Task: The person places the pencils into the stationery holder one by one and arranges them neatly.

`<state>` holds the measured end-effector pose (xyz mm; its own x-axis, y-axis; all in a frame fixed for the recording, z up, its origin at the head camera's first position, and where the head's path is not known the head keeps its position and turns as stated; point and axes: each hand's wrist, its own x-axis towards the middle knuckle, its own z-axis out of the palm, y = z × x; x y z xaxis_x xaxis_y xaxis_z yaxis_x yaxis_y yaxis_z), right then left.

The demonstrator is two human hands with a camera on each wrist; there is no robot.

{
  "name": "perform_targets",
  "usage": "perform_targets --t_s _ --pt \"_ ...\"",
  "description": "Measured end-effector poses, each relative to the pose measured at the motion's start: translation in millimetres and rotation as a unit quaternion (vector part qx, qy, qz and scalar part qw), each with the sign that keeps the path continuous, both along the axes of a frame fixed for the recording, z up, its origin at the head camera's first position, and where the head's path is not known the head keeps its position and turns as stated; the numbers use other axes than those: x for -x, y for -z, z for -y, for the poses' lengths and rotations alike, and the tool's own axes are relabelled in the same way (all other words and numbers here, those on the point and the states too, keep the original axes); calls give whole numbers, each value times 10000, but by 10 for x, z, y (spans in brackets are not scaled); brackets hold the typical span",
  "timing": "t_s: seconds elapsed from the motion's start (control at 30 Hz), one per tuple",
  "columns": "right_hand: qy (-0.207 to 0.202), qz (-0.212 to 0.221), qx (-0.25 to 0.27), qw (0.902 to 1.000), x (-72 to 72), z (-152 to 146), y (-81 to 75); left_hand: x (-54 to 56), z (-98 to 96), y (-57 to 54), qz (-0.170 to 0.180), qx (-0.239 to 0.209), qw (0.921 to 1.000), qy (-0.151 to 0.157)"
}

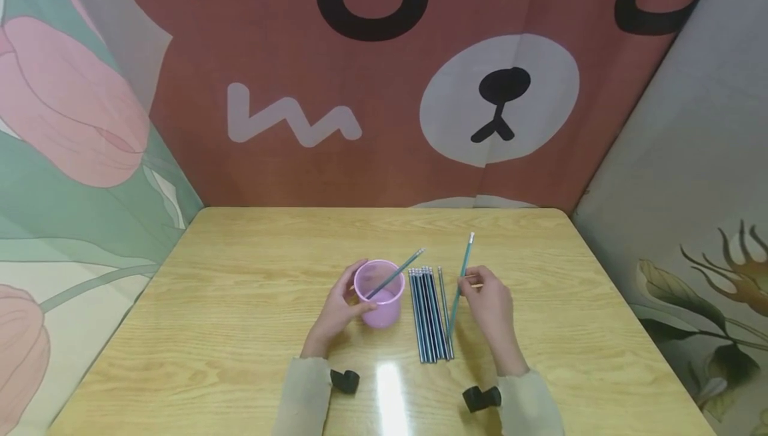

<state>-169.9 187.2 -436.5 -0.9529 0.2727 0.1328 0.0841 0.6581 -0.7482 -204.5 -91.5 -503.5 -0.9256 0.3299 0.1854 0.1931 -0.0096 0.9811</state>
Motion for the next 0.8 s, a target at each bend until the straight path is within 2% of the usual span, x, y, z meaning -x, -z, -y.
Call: perform_targets --t_s 0.23,0.4,0.5,0.63,0.73,0.8 --pt "8 -470 298 9984 -60 95 -86 5 8 -5 -37 75 9999 -72" --pt "154 -1254 545 9905 -103 157 -145 -1 1 -24 81 89 9999 -58" --pt "110 -1898 887 9777 -125 216 -185 -5 -4 -31 120 80 9999 -44" --pt "22 -2694 1536 9507 -147 322 -205 -13 -8 -43 97 106 9999 -44" --pt "-16 -3128 1714 9342 -158 415 -184 -15 -12 -47 75 135 9999 -10" --pt "-71 -3280 1703 9292 -165 479 -169 -13 -19 -50 37 130 9999 86"
